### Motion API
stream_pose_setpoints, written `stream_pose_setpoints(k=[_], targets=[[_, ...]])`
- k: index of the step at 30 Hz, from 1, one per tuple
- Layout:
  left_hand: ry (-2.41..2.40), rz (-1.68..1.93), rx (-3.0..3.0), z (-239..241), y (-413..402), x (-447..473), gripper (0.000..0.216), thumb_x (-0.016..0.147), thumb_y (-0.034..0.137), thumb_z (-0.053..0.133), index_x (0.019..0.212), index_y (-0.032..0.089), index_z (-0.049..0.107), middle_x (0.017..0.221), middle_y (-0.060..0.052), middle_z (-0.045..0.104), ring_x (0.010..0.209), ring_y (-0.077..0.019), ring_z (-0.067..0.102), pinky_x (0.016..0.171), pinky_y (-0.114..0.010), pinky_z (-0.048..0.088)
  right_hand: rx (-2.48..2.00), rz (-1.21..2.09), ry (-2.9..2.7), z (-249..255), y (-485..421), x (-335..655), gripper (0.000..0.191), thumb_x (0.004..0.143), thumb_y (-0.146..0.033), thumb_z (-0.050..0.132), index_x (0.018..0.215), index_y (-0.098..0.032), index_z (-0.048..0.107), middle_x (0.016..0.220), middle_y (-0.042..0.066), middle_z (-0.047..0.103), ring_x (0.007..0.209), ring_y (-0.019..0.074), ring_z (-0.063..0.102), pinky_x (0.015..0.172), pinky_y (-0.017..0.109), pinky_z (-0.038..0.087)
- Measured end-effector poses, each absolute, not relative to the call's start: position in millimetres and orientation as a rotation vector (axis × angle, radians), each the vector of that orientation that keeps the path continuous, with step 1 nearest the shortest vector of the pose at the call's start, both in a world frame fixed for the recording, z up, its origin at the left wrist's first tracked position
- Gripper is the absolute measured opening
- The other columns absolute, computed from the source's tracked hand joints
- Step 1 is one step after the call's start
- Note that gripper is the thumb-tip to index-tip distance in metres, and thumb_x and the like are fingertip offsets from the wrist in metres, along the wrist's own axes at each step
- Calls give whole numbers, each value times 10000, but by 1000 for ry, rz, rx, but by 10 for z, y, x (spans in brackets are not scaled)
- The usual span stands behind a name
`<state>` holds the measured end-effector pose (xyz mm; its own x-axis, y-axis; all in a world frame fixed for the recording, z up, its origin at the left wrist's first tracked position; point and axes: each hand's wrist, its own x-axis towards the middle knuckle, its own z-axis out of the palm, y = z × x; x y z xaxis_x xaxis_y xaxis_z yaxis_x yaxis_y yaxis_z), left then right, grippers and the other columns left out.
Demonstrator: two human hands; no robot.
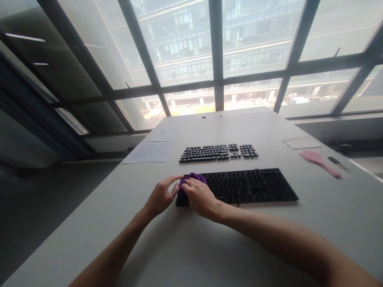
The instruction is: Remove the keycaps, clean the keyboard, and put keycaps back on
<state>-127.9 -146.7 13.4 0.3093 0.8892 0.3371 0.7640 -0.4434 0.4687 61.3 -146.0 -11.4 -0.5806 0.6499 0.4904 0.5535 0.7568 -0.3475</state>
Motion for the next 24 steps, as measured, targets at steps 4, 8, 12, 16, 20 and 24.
stream_pose_setpoints(k=[4, 8, 12, 16, 20, 24], targets=[[1346, 677, 2389, 195, -1520, -1257, 350, 967, 305, 447, 1232, 212, 656, 1243, -83, 687, 1151, -235, 640, 1030, -357, 493, -902, 211, -2382, -147, -1502, 643, 223, 883, -50, 506, 1040, -138, 638, 1099, 133, 686, 1079, 232, 619, 959, 339, 475], [1312, 763, 2372, 300, -1588, -1234, 359, 993, 348, 416, 1240, 211, 637, 1233, -92, 674, 1155, -244, 617, 1031, -362, 481, -824, 193, -2270, -94, -1544, 687, 255, 950, -85, 440, 1111, -174, 616, 1195, 115, 659, 1142, 220, 590, 957, 332, 480], [1308, 868, 2346, 294, -1587, -1213, 377, 1015, 405, 375, 1211, 209, 631, 1220, -92, 658, 1151, -241, 599, 1031, -363, 472, -766, 194, -2216, -70, -1518, 699, 253, 993, -128, 399, 1124, -177, 611, 1213, 113, 657, 1167, 216, 573, 998, 348, 462], [1260, 759, 2382, 182, -1539, -1227, 551, 1008, 565, 297, 1311, 206, 584, 1322, -117, 608, 1233, -267, 551, 1089, -395, 425, -866, 229, -2273, -117, -1487, 684, 227, 949, -92, 456, 1085, -159, 625, 1145, 122, 698, 1130, 228, 605, 1010, 356, 450], [1323, 776, 2379, 139, -1525, -1260, 667, 992, 638, 205, 1330, 198, 574, 1327, -121, 608, 1241, -270, 551, 1086, -397, 421, -964, 334, -2245, -53, -1435, 732, 303, 908, -57, 468, 1129, -182, 632, 1123, 88, 724, 1046, 215, 658, 926, 318, 491], [1508, 899, 2281, 178, -1516, -1283, 545, 1024, 532, 272, 1272, 185, 611, 1231, -109, 669, 1156, -257, 609, 1010, -378, 470, -1033, 363, -2063, 108, -1314, 836, 382, 925, -57, 418, 1201, -215, 629, 1143, 66, 725, 1037, 214, 671, 897, 319, 507]])
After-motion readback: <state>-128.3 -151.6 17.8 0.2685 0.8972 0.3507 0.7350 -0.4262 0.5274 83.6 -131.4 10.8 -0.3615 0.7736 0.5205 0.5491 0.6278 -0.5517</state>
